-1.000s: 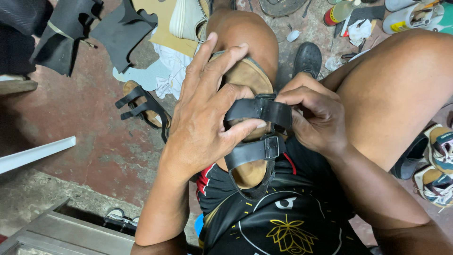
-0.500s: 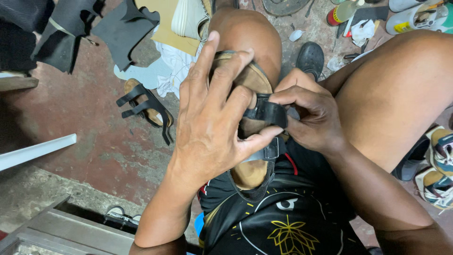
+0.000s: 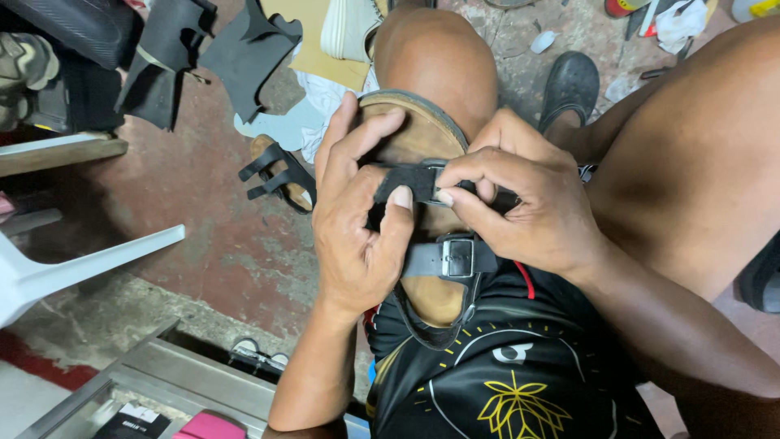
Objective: The person replaces and adjusts the straps on a black sandal, using their hands to thread the leather through buckles and secure them in place while sitting among shoe repair materials.
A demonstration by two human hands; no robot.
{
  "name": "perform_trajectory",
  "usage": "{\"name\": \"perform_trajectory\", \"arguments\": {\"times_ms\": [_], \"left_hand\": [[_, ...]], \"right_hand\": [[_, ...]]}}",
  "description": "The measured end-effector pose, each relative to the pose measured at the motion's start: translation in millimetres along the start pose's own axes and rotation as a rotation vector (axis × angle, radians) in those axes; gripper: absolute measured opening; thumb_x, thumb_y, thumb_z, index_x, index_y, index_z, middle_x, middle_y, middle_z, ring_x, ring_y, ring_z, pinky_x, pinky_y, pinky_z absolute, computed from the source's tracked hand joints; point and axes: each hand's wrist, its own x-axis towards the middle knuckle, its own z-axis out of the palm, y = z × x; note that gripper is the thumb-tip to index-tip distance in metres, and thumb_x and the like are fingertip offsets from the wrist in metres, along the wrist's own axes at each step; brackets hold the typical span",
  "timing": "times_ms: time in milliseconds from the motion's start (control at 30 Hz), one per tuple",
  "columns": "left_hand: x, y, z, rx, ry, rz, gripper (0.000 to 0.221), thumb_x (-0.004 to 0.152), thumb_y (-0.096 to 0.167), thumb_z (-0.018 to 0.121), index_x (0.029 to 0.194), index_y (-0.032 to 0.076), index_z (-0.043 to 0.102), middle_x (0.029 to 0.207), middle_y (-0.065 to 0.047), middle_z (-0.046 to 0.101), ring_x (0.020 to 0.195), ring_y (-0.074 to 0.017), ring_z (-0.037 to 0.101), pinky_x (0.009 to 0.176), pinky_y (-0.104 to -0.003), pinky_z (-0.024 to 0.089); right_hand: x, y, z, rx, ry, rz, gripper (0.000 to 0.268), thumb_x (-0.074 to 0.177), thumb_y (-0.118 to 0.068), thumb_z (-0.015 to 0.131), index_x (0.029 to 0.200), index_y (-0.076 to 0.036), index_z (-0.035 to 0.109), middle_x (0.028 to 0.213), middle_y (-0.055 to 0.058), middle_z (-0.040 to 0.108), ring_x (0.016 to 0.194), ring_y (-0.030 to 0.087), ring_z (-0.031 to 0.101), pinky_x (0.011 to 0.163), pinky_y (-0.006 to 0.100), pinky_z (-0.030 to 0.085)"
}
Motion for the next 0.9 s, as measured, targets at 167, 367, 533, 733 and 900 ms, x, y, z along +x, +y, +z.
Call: {"name": "perform_trajectory", "arguments": {"times_ms": [167, 367, 533, 733, 900], "left_hand": [[-11.0, -7.4, 10.8, -0.075, 0.091, -0.065, 0.019, 0.102, 0.013, 0.058, 0.096, -0.003, 0.066, 0.149, -0.018, 0.055, 0.158, -0.0375, 0.031, 0.129, -0.048, 0.018], [-22.0, -22.2, 17.8, -0.346, 0.123, -0.169, 0.024, 0.104, 0.013, 0.052, 0.102, -0.004, 0.07, 0.155, -0.016, 0.051, 0.159, -0.0342, 0.021, 0.132, -0.047, 0.014], [-26.9, -33.8, 23.6, -0.478, 0.152, -0.179, 0.027, 0.106, 0.017, 0.053, 0.105, -0.003, 0.071, 0.157, -0.015, 0.05, 0.159, -0.0327, 0.021, 0.132, -0.046, 0.011], [-28.0, -39.0, 24.2, -0.536, 0.156, -0.174, 0.031, 0.109, 0.024, 0.055, 0.104, -0.002, 0.072, 0.159, -0.016, 0.047, 0.159, -0.0321, 0.021, 0.133, -0.046, 0.012], [-28.4, -39.7, 23.0, -0.519, 0.16, -0.154, 0.036, 0.108, 0.03, 0.055, 0.103, -0.002, 0.071, 0.158, -0.017, 0.046, 0.158, -0.0334, 0.022, 0.133, -0.048, 0.013]], "right_hand": [[1.2, -2.9, 4.7, 0.0, 0.042, -0.011, 0.02, 0.087, -0.001, 0.081, 0.103, -0.009, 0.074, 0.087, 0.004, 0.058, 0.072, 0.012, 0.056, 0.065, 0.027, 0.046], [-0.4, -7.3, 8.1, 0.001, 0.05, -0.009, 0.02, 0.086, -0.001, 0.081, 0.102, -0.009, 0.072, 0.088, 0.004, 0.058, 0.069, 0.011, 0.054, 0.063, 0.026, 0.045], [-1.2, -11.1, 13.9, 0.002, 0.071, 0.019, 0.02, 0.086, -0.001, 0.08, 0.102, -0.01, 0.071, 0.089, 0.003, 0.056, 0.067, 0.01, 0.053, 0.062, 0.025, 0.044], [3.0, -17.3, 13.5, 0.003, 0.061, 0.108, 0.021, 0.085, -0.001, 0.081, 0.097, -0.008, 0.065, 0.084, 0.003, 0.049, 0.062, 0.009, 0.049, 0.06, 0.026, 0.041], [9.7, -23.1, 13.7, 0.034, 0.044, 0.177, 0.023, 0.085, 0.0, 0.08, 0.097, -0.007, 0.062, 0.081, 0.002, 0.046, 0.058, 0.008, 0.043, 0.057, 0.025, 0.039]]}}
